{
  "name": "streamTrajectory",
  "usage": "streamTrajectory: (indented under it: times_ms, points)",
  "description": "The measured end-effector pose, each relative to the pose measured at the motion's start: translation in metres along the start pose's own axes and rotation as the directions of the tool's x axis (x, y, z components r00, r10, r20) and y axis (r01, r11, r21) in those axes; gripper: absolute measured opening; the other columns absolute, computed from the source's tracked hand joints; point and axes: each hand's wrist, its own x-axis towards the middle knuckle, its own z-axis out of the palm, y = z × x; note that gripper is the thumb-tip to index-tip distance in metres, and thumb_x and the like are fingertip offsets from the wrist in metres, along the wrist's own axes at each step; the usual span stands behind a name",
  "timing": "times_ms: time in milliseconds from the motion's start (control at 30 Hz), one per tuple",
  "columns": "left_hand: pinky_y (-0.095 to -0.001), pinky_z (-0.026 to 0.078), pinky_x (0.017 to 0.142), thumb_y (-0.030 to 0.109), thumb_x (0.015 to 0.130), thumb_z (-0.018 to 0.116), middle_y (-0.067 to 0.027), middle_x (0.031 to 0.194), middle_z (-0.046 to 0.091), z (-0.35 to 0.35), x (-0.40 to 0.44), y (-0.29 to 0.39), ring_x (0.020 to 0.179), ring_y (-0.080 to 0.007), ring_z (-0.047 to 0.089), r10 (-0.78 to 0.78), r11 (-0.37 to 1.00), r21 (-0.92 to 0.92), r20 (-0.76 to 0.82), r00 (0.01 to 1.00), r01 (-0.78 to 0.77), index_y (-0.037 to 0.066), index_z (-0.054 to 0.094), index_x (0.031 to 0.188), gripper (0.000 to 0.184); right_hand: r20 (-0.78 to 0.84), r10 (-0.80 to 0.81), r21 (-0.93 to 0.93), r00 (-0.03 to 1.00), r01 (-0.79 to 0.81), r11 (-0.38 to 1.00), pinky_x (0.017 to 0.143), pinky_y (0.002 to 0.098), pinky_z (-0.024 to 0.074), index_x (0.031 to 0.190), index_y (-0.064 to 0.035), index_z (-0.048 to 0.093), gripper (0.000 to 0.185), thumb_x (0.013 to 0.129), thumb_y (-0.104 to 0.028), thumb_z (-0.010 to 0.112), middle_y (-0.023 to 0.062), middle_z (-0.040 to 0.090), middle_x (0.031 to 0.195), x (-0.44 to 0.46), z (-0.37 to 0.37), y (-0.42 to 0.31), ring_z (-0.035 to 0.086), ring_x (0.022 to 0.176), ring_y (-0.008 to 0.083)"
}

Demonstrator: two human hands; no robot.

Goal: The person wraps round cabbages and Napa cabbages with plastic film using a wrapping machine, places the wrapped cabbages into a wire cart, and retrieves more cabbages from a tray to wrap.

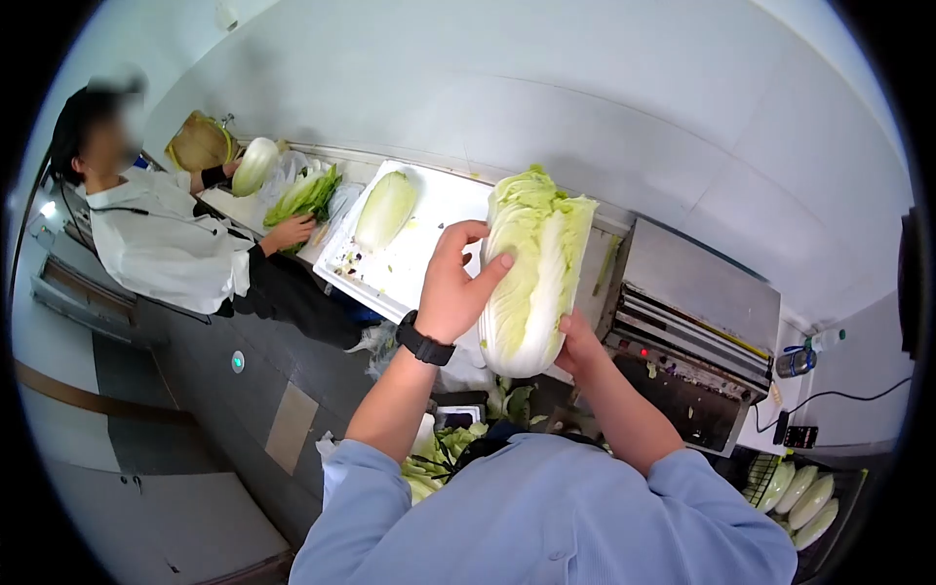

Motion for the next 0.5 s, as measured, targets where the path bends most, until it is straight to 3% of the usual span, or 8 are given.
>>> streamTrajectory:
  times_ms: [100, 200, 233, 367, 400, 433, 467, 500]
  points:
    - [-0.0403, 0.045, 0.099, 0.017, 0.088, 0.072, -0.0076, 0.131, 0.054, 0.007, 0.006, 0.008, 0.123, -0.0226, 0.053, -0.022, 0.999, -0.026, -0.103, 0.994, 0.019, 0.006, 0.057, 0.115, 0.033, -0.025, -0.017, -0.070, 1.000, 0.015, 0.997, 0.105, 0.0424, 0.0468, 0.150, -0.0088, 0.026, 0.109, 0.064, -0.033, 0.089, 0.0108, 0.050, 0.141, -0.003, -0.007, -0.002, 0.053, 0.127, 0.0275]
    - [-0.0377, 0.045, 0.098, 0.016, 0.085, 0.073, -0.0130, 0.120, 0.060, -0.002, 0.019, -0.004, 0.114, -0.0272, 0.058, 0.175, 0.977, 0.123, 0.026, 0.984, -0.177, 0.002, 0.060, 0.104, 0.027, -0.037, -0.060, -0.117, 0.998, 0.055, 0.992, 0.102, 0.0404, 0.0489, 0.147, -0.0059, 0.033, 0.105, 0.064, -0.035, 0.091, 0.0101, 0.055, 0.136, -0.005, -0.009, 0.002, 0.058, 0.122, 0.0254]
    - [-0.0365, 0.046, 0.098, 0.009, 0.089, 0.068, -0.0126, 0.118, 0.062, -0.004, 0.019, -0.005, 0.113, -0.0245, 0.059, 0.132, 0.990, 0.053, 0.040, 0.990, -0.134, 0.001, 0.059, 0.099, 0.015, -0.041, -0.078, -0.127, 0.996, 0.072, 0.989, 0.100, 0.0394, 0.0501, 0.145, -0.0045, 0.038, 0.103, 0.064, -0.037, 0.092, 0.0097, 0.058, 0.133, -0.007, -0.008, 0.003, 0.060, 0.119, 0.0243]
    - [-0.0327, 0.049, 0.093, -0.003, 0.093, 0.057, -0.0100, 0.109, 0.065, -0.008, 0.009, -0.026, 0.105, -0.0186, 0.062, -0.020, 0.970, -0.242, -0.032, 0.999, 0.012, 0.001, 0.055, 0.095, 0.005, -0.117, -0.025, -0.061, 0.993, 0.017, 0.998, 0.101, 0.0414, 0.0483, 0.149, -0.0076, 0.030, 0.106, 0.064, -0.030, 0.090, 0.0108, 0.054, 0.136, -0.014, -0.010, 0.010, 0.056, 0.122, 0.0263]
    - [-0.0321, 0.049, 0.090, -0.003, 0.094, 0.055, -0.0082, 0.104, 0.063, -0.009, 0.006, -0.033, 0.100, -0.0170, 0.061, -0.015, 0.982, -0.188, -0.074, 0.997, 0.000, 0.002, 0.055, 0.094, 0.005, -0.131, 0.042, -0.041, 0.990, -0.048, 0.998, 0.103, 0.0421, 0.0465, 0.151, -0.0086, 0.024, 0.110, 0.064, -0.025, 0.089, 0.0118, 0.050, 0.139, -0.013, -0.022, 0.013, 0.052, 0.126, 0.0280]
    - [-0.0316, 0.049, 0.088, -0.004, 0.094, 0.054, -0.0064, 0.100, 0.062, -0.015, 0.003, -0.042, 0.096, -0.0155, 0.060, 0.011, 0.993, -0.114, -0.143, 0.990, -0.027, 0.003, 0.054, 0.093, 0.006, -0.159, 0.024, -0.080, 0.987, -0.037, 0.996, 0.100, 0.0436, 0.0491, 0.150, -0.0086, 0.028, 0.104, 0.067, -0.024, 0.087, 0.0133, 0.052, 0.136, -0.012, -0.047, 0.029, 0.055, 0.122, 0.0281]
    - [-0.0284, 0.047, 0.082, -0.005, 0.094, 0.050, -0.0029, 0.091, 0.056, -0.016, -0.002, -0.060, 0.087, -0.0129, 0.055, -0.089, 0.982, -0.174, -0.126, 0.988, 0.067, 0.005, 0.053, 0.092, 0.011, -0.266, 0.072, -0.077, 0.961, -0.096, 0.992, 0.097, 0.0454, 0.0522, 0.148, -0.0072, 0.031, 0.094, 0.071, -0.020, 0.083, 0.0148, 0.055, 0.133, -0.020, -0.040, 0.024, 0.058, 0.118, 0.0291]
    - [-0.0252, 0.043, 0.080, -0.006, 0.092, 0.050, -0.0012, 0.089, 0.053, -0.011, -0.003, -0.081, 0.084, -0.0121, 0.051, -0.112, 0.796, -0.605, -0.197, 0.974, -0.031, 0.008, 0.052, 0.092, 0.014, -0.217, 0.041, -0.059, 0.975, -0.055, 0.997, 0.095, 0.0468, 0.0541, 0.147, -0.0053, 0.033, 0.085, 0.075, -0.015, 0.079, 0.0150, 0.055, 0.134, -0.016, -0.030, 0.020, 0.060, 0.117, 0.0305]
